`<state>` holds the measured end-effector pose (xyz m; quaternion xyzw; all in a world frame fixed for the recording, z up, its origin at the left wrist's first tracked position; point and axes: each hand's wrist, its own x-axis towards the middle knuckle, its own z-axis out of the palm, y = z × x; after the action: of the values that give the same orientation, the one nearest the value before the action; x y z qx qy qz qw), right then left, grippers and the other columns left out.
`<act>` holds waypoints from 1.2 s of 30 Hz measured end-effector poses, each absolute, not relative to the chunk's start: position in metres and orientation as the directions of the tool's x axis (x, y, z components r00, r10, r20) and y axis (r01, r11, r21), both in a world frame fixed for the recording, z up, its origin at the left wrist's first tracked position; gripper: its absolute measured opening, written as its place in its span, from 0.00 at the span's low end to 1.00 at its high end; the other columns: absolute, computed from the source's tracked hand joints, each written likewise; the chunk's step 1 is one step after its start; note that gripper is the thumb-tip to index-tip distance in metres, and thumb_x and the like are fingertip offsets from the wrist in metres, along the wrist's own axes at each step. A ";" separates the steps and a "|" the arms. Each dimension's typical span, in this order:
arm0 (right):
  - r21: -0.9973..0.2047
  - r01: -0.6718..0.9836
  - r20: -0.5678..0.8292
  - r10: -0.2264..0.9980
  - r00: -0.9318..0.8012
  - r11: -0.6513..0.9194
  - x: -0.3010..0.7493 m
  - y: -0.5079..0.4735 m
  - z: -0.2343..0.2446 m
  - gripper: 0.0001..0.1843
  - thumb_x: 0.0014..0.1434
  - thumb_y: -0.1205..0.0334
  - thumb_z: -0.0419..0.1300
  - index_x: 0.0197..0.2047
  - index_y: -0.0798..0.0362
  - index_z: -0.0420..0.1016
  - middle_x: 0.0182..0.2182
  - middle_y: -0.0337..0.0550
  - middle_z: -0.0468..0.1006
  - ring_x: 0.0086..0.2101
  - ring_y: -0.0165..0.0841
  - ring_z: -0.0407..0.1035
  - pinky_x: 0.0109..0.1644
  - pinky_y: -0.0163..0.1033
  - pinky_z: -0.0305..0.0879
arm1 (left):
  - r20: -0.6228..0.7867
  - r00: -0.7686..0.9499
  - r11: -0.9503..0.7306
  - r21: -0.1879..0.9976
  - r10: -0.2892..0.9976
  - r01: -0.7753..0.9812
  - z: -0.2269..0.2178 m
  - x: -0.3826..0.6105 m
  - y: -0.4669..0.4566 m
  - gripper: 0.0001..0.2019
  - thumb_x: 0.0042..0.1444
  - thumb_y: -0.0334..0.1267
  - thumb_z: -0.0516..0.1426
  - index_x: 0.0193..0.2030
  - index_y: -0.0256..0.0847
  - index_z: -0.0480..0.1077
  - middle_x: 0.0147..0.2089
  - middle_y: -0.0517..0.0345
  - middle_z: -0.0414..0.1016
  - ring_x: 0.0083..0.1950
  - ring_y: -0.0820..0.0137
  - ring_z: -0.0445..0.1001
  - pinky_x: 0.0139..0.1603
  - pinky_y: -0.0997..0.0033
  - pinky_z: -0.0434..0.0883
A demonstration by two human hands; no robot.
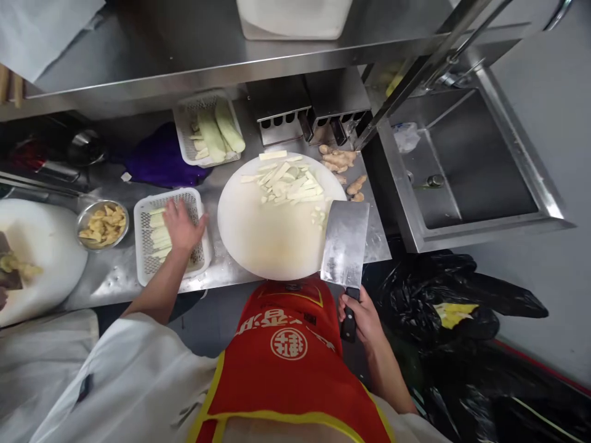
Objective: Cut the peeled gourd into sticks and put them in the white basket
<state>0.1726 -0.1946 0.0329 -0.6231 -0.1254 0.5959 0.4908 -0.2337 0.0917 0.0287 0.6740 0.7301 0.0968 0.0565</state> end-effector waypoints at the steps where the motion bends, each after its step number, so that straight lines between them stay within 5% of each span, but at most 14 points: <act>1: -0.767 -0.422 -0.617 0.736 0.279 -0.483 0.179 -0.192 0.029 0.19 0.51 0.54 0.70 0.36 0.48 0.63 0.22 0.29 0.69 0.17 0.27 0.63 0.21 0.35 0.62 | 0.068 -0.009 -0.007 0.227 0.998 0.974 0.039 -0.210 0.104 0.45 0.63 0.61 0.48 0.77 0.33 0.42 0.80 0.35 0.36 0.80 0.46 0.37 0.77 0.40 0.42; 7: -0.765 -0.398 -0.616 0.755 0.225 -0.506 0.208 -0.155 0.012 0.20 0.50 0.51 0.69 0.36 0.47 0.62 0.21 0.29 0.70 0.18 0.29 0.65 0.22 0.35 0.63 | -0.016 0.428 -0.401 0.321 0.904 0.858 0.078 -0.053 0.210 0.43 0.63 0.65 0.49 0.77 0.41 0.47 0.80 0.42 0.41 0.80 0.51 0.40 0.77 0.47 0.48; 13: -0.814 -0.357 -0.541 0.822 0.179 -0.458 0.220 -0.085 0.014 0.13 0.54 0.55 0.62 0.36 0.47 0.60 0.19 0.28 0.69 0.17 0.29 0.64 0.21 0.35 0.63 | -0.371 0.469 -0.388 0.274 0.801 0.880 0.082 0.020 0.252 0.44 0.62 0.70 0.42 0.77 0.44 0.51 0.78 0.43 0.50 0.79 0.49 0.47 0.76 0.45 0.45; 19: -0.850 -0.161 -0.516 0.855 0.059 -0.502 0.200 -0.033 0.022 0.07 0.53 0.61 0.56 0.35 0.46 0.60 0.16 0.27 0.69 0.15 0.30 0.64 0.19 0.33 0.59 | -0.360 0.517 -0.459 0.240 0.776 0.856 0.085 0.026 0.209 0.51 0.57 0.75 0.46 0.78 0.45 0.45 0.77 0.42 0.53 0.77 0.48 0.54 0.72 0.51 0.55; 24: -0.857 -0.102 -0.511 0.859 0.046 -0.504 0.156 -0.019 0.028 0.08 0.52 0.64 0.55 0.35 0.46 0.57 0.14 0.26 0.68 0.15 0.29 0.64 0.19 0.32 0.59 | -0.345 0.506 -0.432 0.270 0.790 0.860 0.081 0.031 0.203 0.53 0.55 0.76 0.48 0.79 0.47 0.40 0.78 0.39 0.50 0.76 0.44 0.53 0.71 0.45 0.55; 30: -0.864 -0.257 -0.479 0.865 0.151 -0.433 0.110 -0.022 0.031 0.10 0.51 0.61 0.56 0.37 0.46 0.57 0.16 0.24 0.66 0.15 0.28 0.62 0.18 0.31 0.59 | -0.266 0.586 -0.513 0.298 0.765 0.805 0.079 0.027 0.201 0.45 0.60 0.72 0.45 0.79 0.52 0.44 0.69 0.42 0.65 0.68 0.45 0.67 0.66 0.47 0.62; 36: -0.776 -0.541 -0.503 0.836 0.220 -0.325 0.060 -0.026 0.025 0.17 0.47 0.60 0.59 0.37 0.45 0.54 0.19 0.23 0.66 0.15 0.27 0.61 0.17 0.32 0.60 | -0.343 0.593 -0.569 0.180 0.728 0.802 0.088 0.036 0.196 0.45 0.60 0.73 0.42 0.78 0.50 0.45 0.66 0.37 0.67 0.64 0.38 0.68 0.59 0.41 0.65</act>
<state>0.0597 -0.0265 0.0249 -0.5397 -0.1366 0.6092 0.5648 0.0357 0.1960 0.0877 0.8781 0.4357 -0.1161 0.1602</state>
